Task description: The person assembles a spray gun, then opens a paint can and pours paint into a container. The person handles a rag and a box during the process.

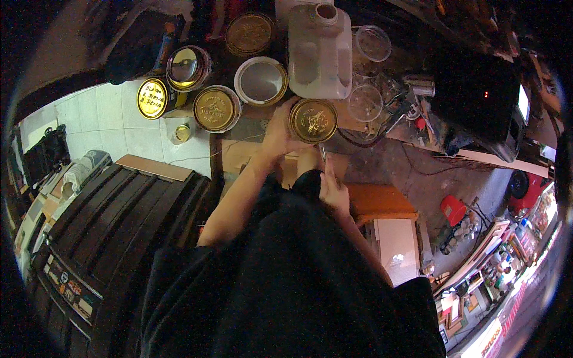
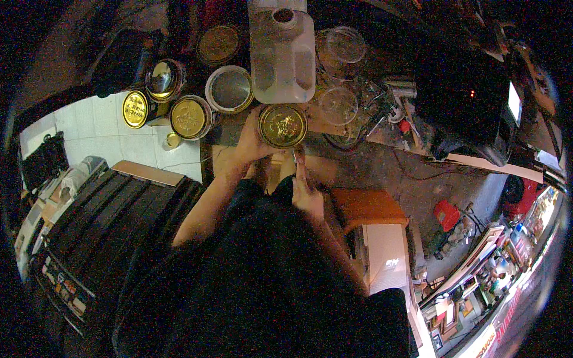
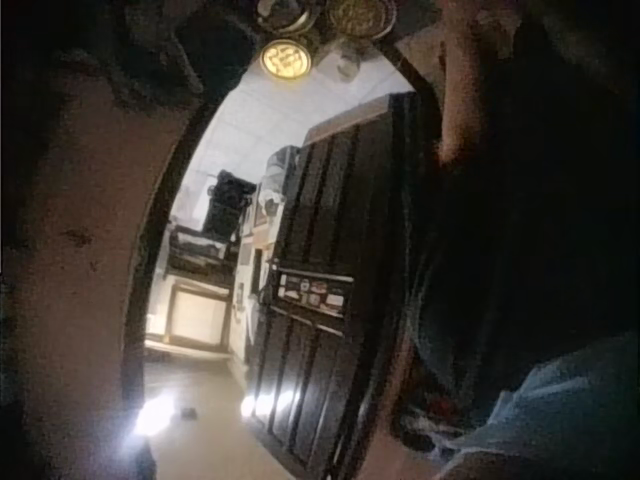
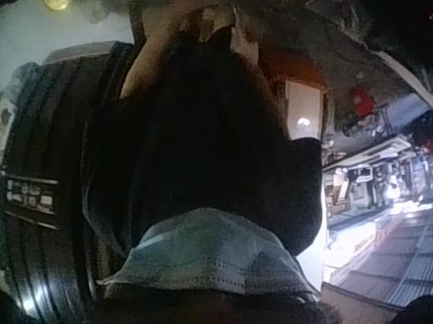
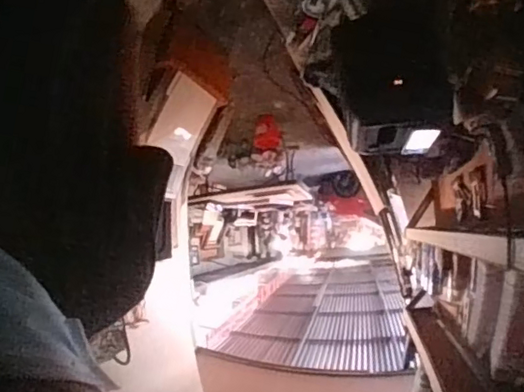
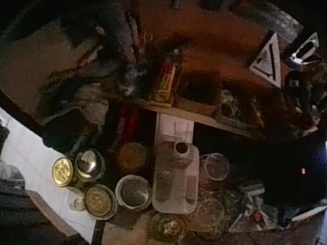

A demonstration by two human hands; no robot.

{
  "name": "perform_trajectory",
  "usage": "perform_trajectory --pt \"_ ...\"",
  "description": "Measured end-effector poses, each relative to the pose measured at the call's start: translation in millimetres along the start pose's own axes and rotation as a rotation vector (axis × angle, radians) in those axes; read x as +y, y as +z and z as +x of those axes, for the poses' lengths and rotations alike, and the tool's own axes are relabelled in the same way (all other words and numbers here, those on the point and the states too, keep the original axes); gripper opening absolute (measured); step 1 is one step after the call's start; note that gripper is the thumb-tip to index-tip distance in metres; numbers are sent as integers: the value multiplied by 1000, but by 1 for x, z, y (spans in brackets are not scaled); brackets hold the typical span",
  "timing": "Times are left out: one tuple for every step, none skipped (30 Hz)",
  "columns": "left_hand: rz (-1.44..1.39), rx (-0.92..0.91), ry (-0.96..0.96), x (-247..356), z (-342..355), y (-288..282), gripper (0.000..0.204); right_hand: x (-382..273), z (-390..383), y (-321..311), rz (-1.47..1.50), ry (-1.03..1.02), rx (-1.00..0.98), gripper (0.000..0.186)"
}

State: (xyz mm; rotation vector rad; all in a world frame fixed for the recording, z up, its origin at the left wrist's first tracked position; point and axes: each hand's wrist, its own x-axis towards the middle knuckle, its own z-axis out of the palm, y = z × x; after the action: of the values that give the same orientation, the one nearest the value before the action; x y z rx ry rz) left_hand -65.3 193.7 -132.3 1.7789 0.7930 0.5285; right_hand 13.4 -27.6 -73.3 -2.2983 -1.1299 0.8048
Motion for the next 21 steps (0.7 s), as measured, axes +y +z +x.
perform_trajectory --pt "-28 -5 -16 -1 0 3 108 23 3 23 34 -82 86 54" --pt "-56 -6 -29 -2 2 7 108 36 9 31 50 -129 127 55" --pt "-13 42 -19 -3 0 14 108 49 15 39 64 -173 172 56" --pt "33 92 -9 -2 -5 19 108 54 20 37 64 -180 170 57" --pt "78 142 0 -1 -10 25 108 58 20 34 42 -177 161 57" --pt "7 197 -42 5 -12 29 109 58 21 29 22 -168 157 57" --pt "-64 263 -88 13 -17 35 109 47 21 12 -22 -159 137 57" --pt "-136 328 -134 18 -17 37 110 34 21 -4 -66 -148 117 56" --pt "-111 289 -111 22 -15 34 110 22 17 -19 -124 -129 73 56" --pt "-81 251 -91 21 -16 27 110 10 13 -30 -178 -110 26 55" --pt "-50 214 -71 21 -16 20 110 -1 10 -41 -231 -91 -23 55" --pt "-102 133 -39 18 -12 13 110 -14 10 -49 -261 -35 -81 55" --pt "-150 52 -6 12 -4 6 109 -26 10 -56 -288 20 -139 55" --pt "-199 -28 27 8 1 2 109 -37 11 -62 -315 75 -197 56" --pt "-159 -35 44 9 3 -1 109 -47 13 -70 -317 109 -230 54" --pt "-117 -42 59 9 4 -3 108 -57 15 -76 -318 143 -265 52" --pt "-75 -48 74 10 6 -5 108 -65 18 -82 -318 176 -300 50" --pt "-87 -43 74 6 5 -4 108 -72 20 -86 -320 194 -333 50" --pt "-98 -38 73 3 4 -3 108 -78 24 -89 -322 212 -367 50" --pt "-110 -32 73 -1 2 -1 108 -81 26 -89 -324 229 -400 50" --pt "-93 -26 81 2 2 -2 107 -80 27 -88 -292 241 -407 51"
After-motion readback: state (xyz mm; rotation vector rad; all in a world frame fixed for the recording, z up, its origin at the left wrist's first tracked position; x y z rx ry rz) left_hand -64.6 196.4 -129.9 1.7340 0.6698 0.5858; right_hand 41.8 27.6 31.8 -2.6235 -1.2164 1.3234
